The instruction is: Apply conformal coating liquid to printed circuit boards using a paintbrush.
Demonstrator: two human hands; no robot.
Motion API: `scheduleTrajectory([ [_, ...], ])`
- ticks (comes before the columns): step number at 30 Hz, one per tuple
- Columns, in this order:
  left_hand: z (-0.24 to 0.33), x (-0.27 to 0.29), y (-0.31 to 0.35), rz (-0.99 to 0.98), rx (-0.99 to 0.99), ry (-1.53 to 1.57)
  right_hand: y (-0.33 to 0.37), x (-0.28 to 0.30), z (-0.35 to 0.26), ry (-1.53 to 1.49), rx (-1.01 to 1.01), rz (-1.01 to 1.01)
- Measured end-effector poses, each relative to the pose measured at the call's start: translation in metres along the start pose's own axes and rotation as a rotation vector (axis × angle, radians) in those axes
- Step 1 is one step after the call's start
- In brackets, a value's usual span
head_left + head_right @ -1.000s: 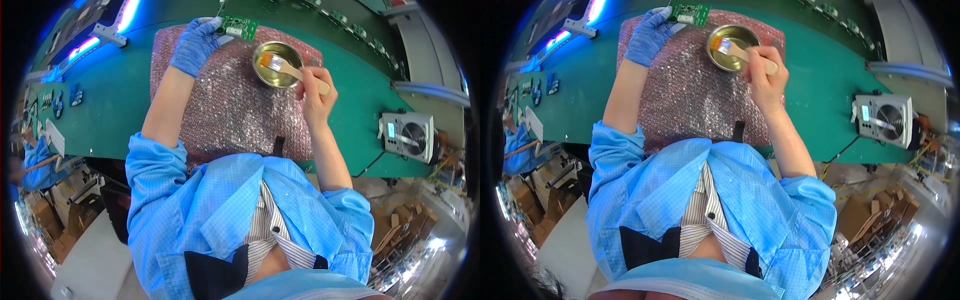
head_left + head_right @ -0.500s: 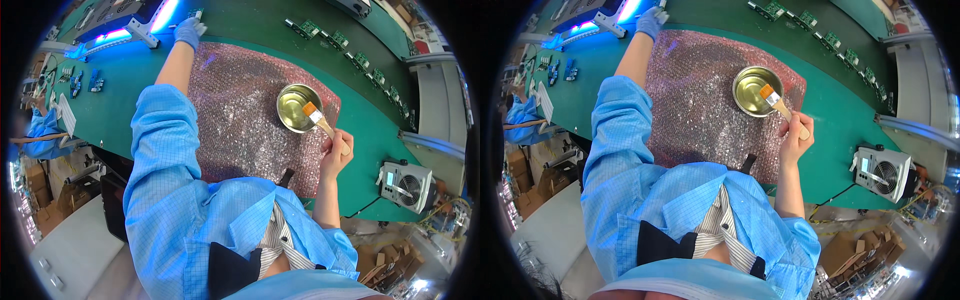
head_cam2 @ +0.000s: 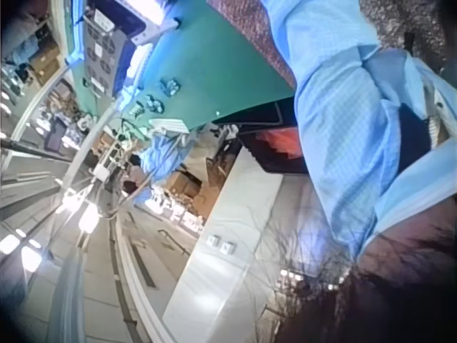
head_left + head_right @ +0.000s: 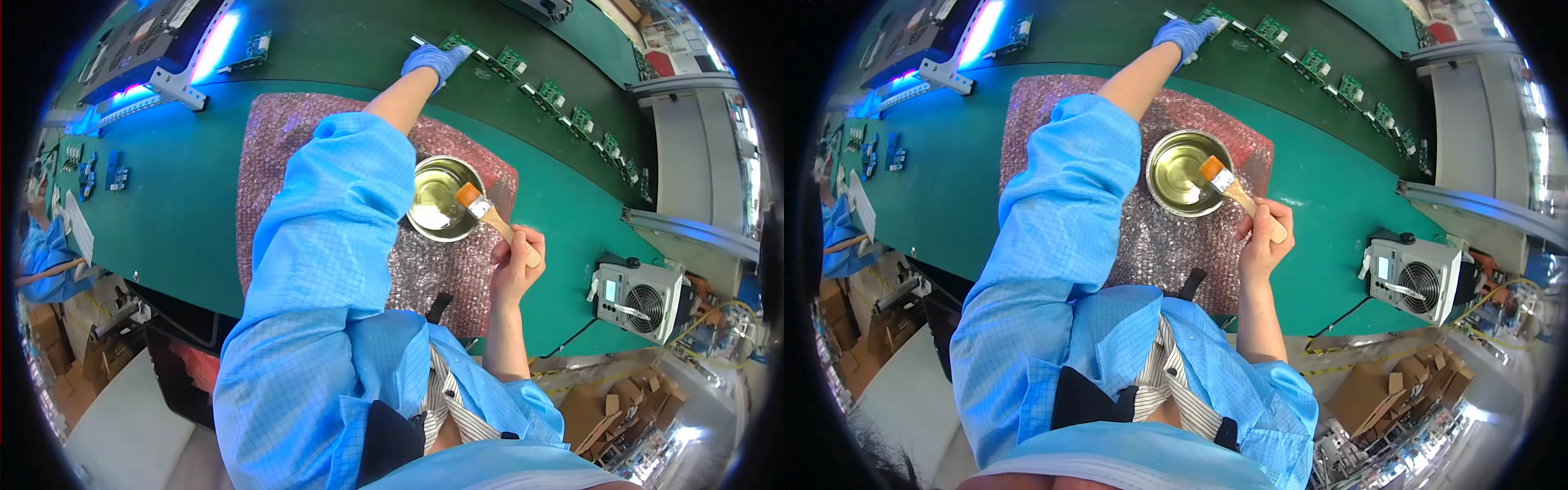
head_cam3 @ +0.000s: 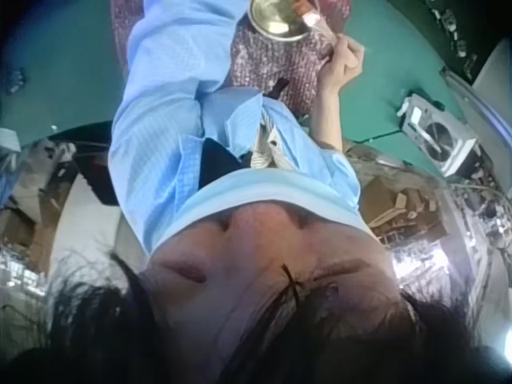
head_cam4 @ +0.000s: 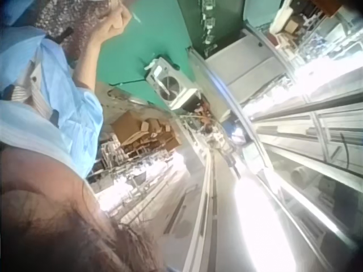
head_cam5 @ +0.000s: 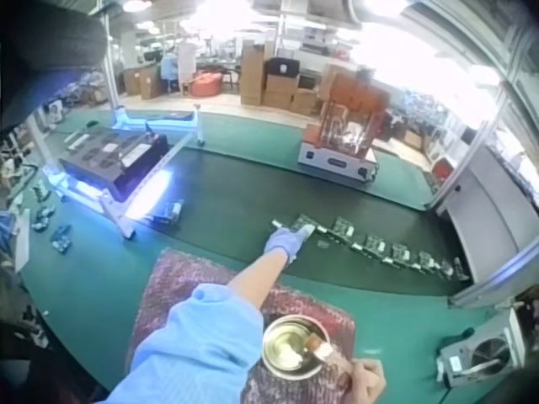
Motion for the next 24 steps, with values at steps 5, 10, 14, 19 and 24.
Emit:
scheduleTrajectory([
  [5, -0.022, -0.007, -0.029, -0.081, 0.135, 0.319, 0.000, 0.003, 0.002, -0.004, -0.031, -0.055],
  [10, -0.054, 0.043, 0.002, -0.162, -0.161, 0.685, -0.009, -0.002, 0.014, 0.084, -0.147, -0.120],
  [14, -0.077, 0.096, 0.060, -0.211, -0.261, 0.789, -0.013, -0.008, 0.020, 0.100, -0.191, -0.160],
  [19, -0.114, 0.144, 0.157, -0.316, -0.199, 0.927, -0.010, -0.013, 0.025, 0.106, -0.194, -0.163],
  [24, -0.147, 0.159, 0.212, -0.235, -0.223, 1.066, -0.006, -0.006, 0.015, 0.136, -0.142, -0.146],
])
Point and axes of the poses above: each hand's wrist, its own y-axis away from the middle knuckle, its own x-axis out of the back of the hand, z = x × y, the point moved 4 cm from there along -y, towards the middle knuckle, and after that the axes turned 4 degrees about -z, right-handed, at the moved point
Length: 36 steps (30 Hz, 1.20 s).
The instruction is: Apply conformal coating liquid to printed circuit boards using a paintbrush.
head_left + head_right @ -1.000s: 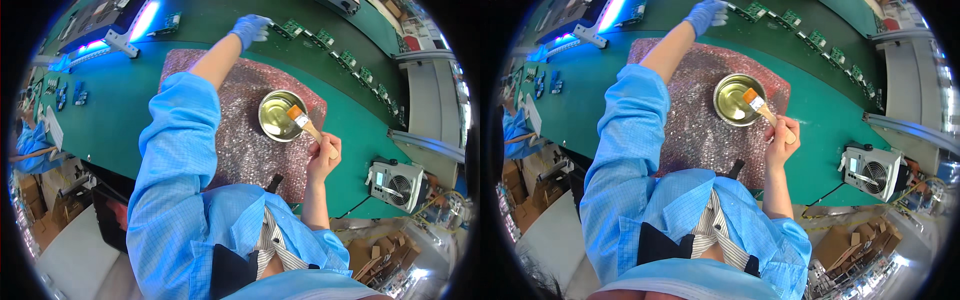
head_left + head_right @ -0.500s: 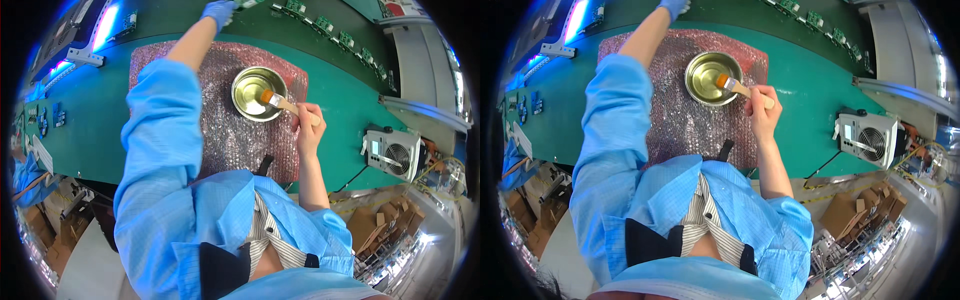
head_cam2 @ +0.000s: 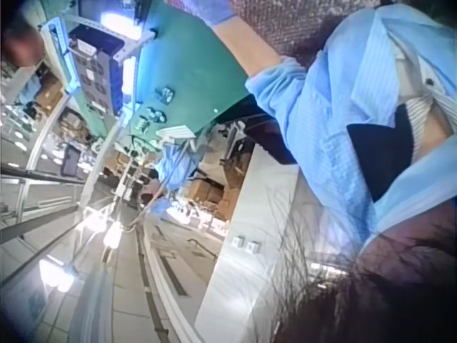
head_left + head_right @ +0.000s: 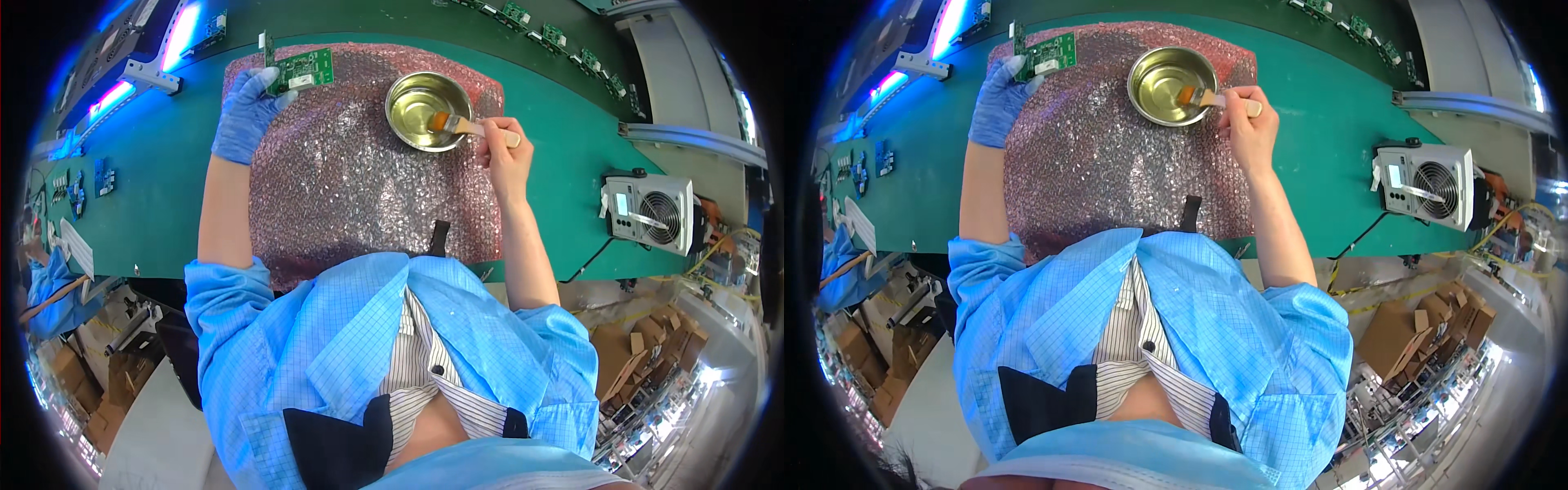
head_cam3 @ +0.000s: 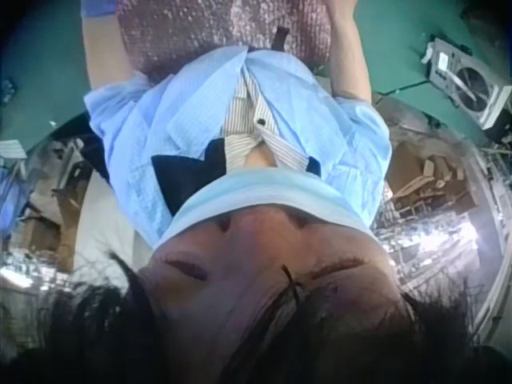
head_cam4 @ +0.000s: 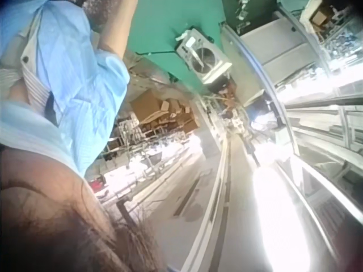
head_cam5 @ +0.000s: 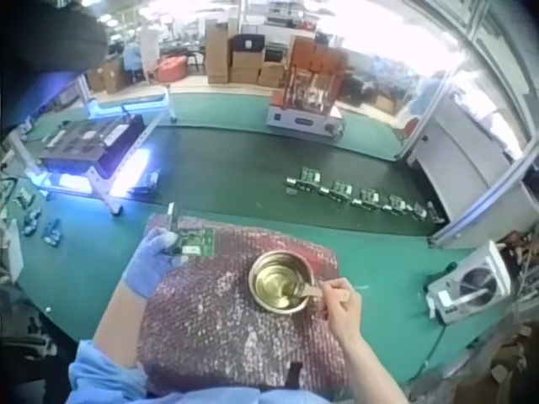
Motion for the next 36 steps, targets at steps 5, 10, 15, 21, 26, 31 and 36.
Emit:
scheduleTrajectory([
  [5, -0.011, -0.001, 0.024, -0.034, 0.001, 0.150, 0.001, 0.036, -0.021, -0.053, 0.028, 0.058],
  [10, -0.022, -0.025, 0.025, -0.219, 0.069, 0.058, 0.009, 0.055, -0.037, -0.086, 0.043, 0.073],
  [15, -0.047, -0.061, 0.026, -0.287, 0.165, -0.079, 0.020, 0.042, -0.060, -0.055, 0.147, -0.064],
  [21, -0.051, -0.096, 0.036, -0.410, 0.207, -0.214, 0.024, 0.003, -0.078, -0.003, 0.241, -0.413],
  [26, -0.050, -0.106, 0.041, -0.448, 0.208, -0.279, 0.020, -0.014, -0.081, 0.048, 0.229, -0.495],
  [31, -0.050, -0.106, 0.041, -0.460, 0.191, -0.326, 0.018, -0.022, -0.079, 0.185, 0.268, -0.500],
  [36, -0.049, -0.098, 0.038, -0.322, 0.130, -0.317, 0.029, -0.017, -0.069, 0.216, 0.224, -0.416],
])
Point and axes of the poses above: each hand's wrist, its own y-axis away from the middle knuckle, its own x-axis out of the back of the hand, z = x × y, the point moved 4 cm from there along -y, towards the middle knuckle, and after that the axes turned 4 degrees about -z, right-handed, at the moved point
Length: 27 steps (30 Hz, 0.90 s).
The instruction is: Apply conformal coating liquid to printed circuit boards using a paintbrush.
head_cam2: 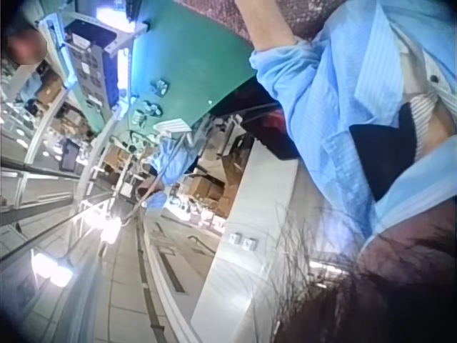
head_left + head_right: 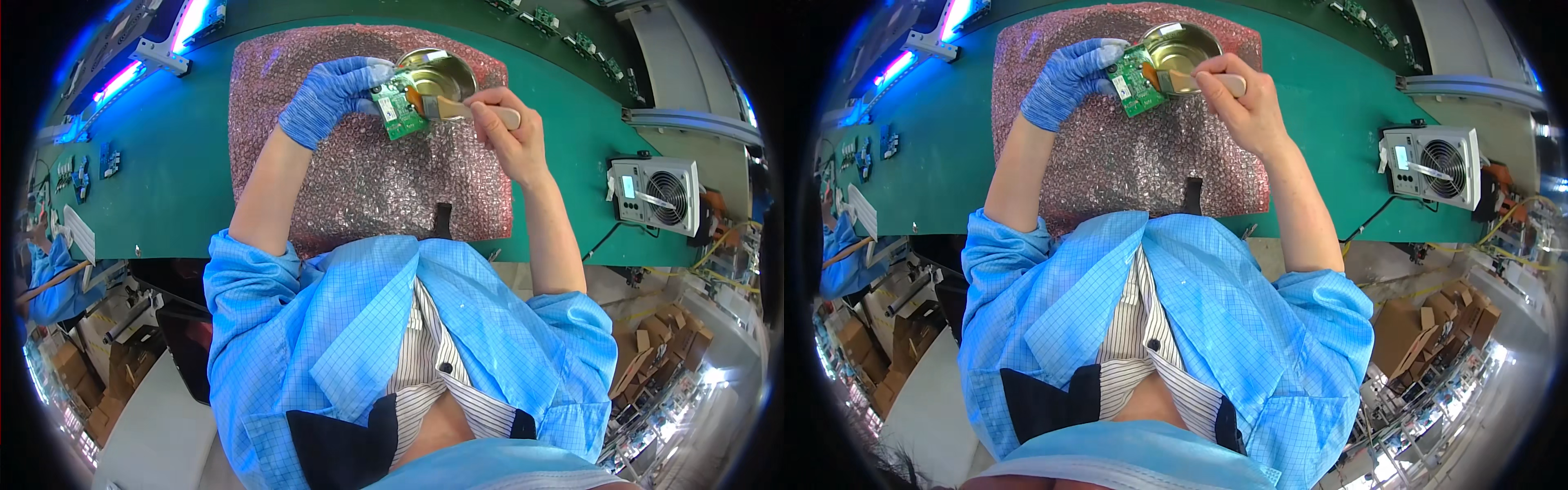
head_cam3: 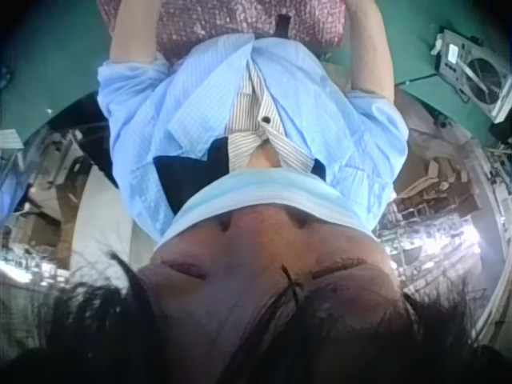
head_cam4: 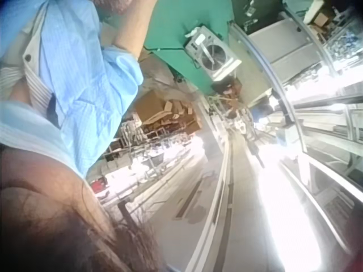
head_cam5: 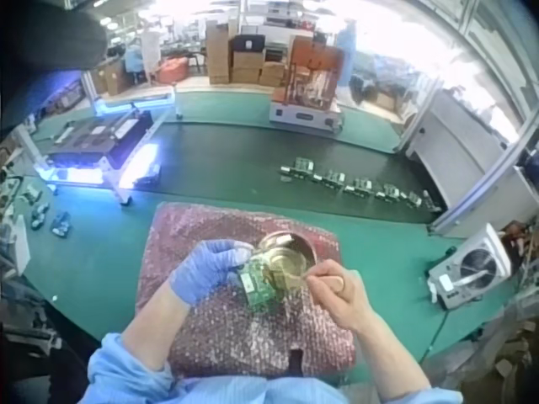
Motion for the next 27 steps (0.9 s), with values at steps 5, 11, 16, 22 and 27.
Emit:
scheduleTrajectory([
  [5, 0.001, 0.003, -0.002, 0.032, -0.035, 0.014, 0.014, -0.005, 0.007, -0.024, -0.030, -0.014],
  [11, 0.005, -0.001, -0.004, 0.029, -0.020, 0.007, 0.001, -0.009, -0.004, -0.159, 0.086, 0.141],
  [16, 0.008, -0.001, 0.000, 0.023, 0.016, -0.043, -0.012, -0.019, -0.018, -0.040, 0.183, 0.139],
  [22, 0.008, 0.004, 0.000, -0.009, -0.038, 0.001, -0.014, -0.032, -0.021, 0.177, 0.216, 0.049],
  [27, 0.005, 0.011, 0.003, 0.036, -0.033, 0.056, -0.001, -0.019, -0.015, 0.037, 0.078, -0.001],
])
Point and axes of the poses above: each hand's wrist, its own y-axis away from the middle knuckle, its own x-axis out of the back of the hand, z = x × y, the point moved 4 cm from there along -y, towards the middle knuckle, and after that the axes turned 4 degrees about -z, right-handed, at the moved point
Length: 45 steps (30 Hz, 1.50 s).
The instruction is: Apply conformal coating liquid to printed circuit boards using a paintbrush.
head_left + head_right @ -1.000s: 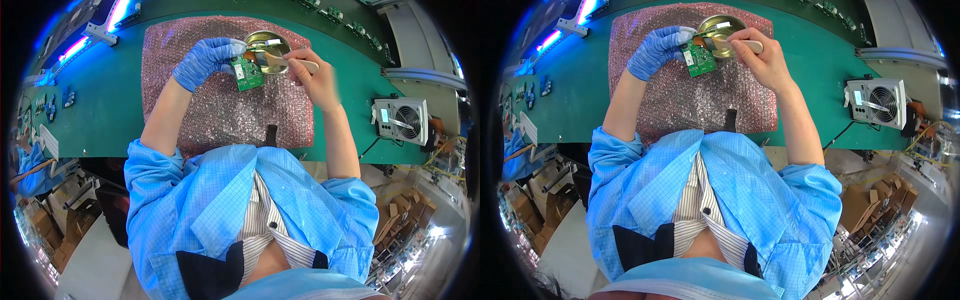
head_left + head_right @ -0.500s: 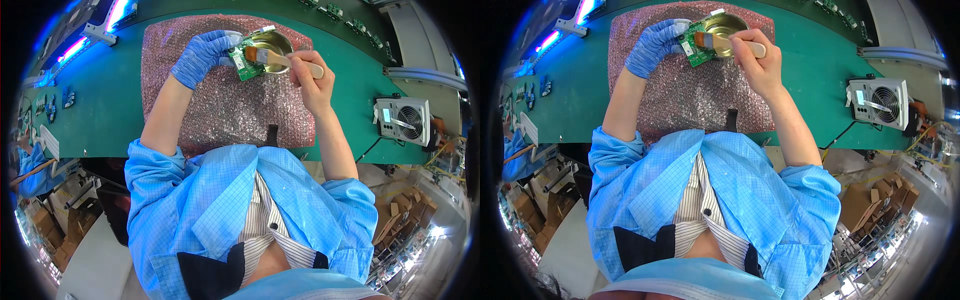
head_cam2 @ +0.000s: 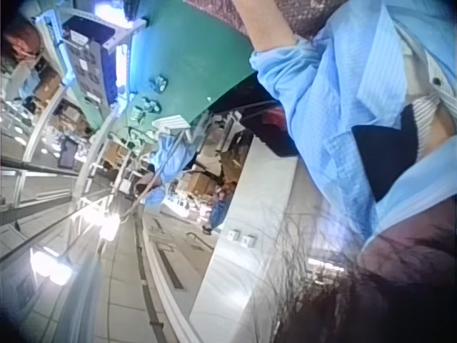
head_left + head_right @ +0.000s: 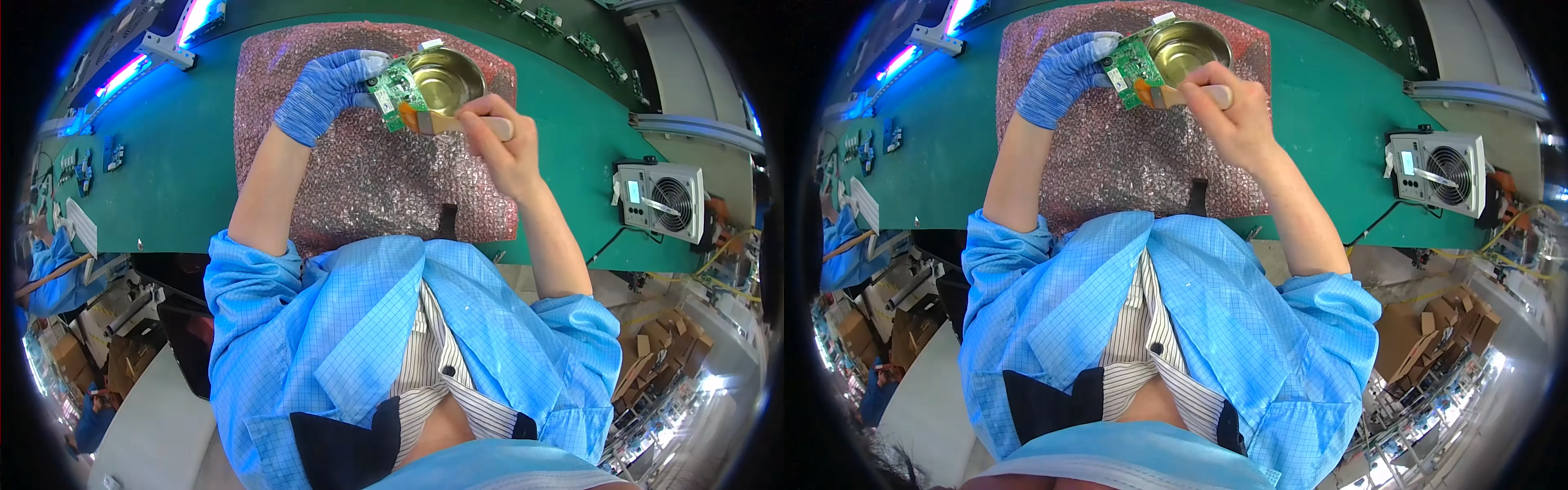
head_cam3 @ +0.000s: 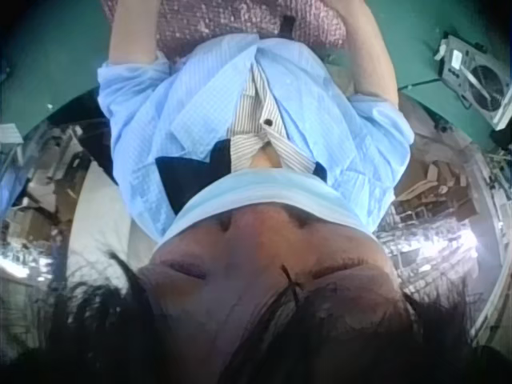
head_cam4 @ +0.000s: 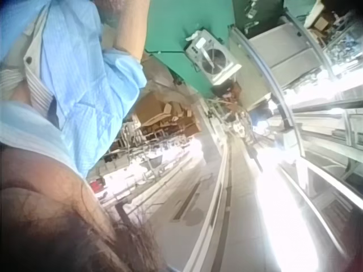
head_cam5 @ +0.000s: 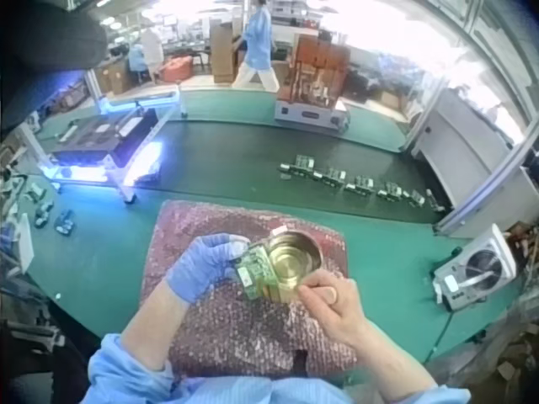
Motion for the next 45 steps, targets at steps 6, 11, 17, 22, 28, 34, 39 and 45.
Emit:
scheduleTrajectory([
  [6, 0.006, -0.006, 0.000, -0.054, -0.014, -0.064, -0.011, 0.015, 0.007, -0.208, 0.056, 0.215],
  [11, 0.011, 0.001, 0.001, 0.001, -0.075, -0.017, -0.002, -0.001, 0.017, -0.272, -0.029, 0.076],
  [17, 0.011, 0.004, 0.003, 0.107, -0.190, 0.096, 0.001, -0.004, 0.019, -0.312, 0.009, 0.277],
  [22, 0.013, 0.000, 0.005, 0.202, -0.252, 0.058, -0.004, -0.020, 0.020, -0.253, -0.001, 0.319],
  [28, 0.016, 0.003, 0.009, 0.247, -0.286, 0.095, -0.009, -0.015, 0.019, -0.290, 0.025, 0.346],
  [34, 0.017, 0.007, 0.001, 0.269, -0.308, 0.155, -0.011, -0.027, 0.018, -0.274, -0.041, 0.244],
  [39, 0.020, 0.047, -0.034, 0.332, -0.374, 0.270, -0.008, -0.015, 0.017, -0.279, 0.040, 0.337],
  [45, 0.030, 0.161, -0.089, 0.916, -0.213, 0.101, 0.001, 0.006, 0.028, -0.248, 0.044, 0.491],
])
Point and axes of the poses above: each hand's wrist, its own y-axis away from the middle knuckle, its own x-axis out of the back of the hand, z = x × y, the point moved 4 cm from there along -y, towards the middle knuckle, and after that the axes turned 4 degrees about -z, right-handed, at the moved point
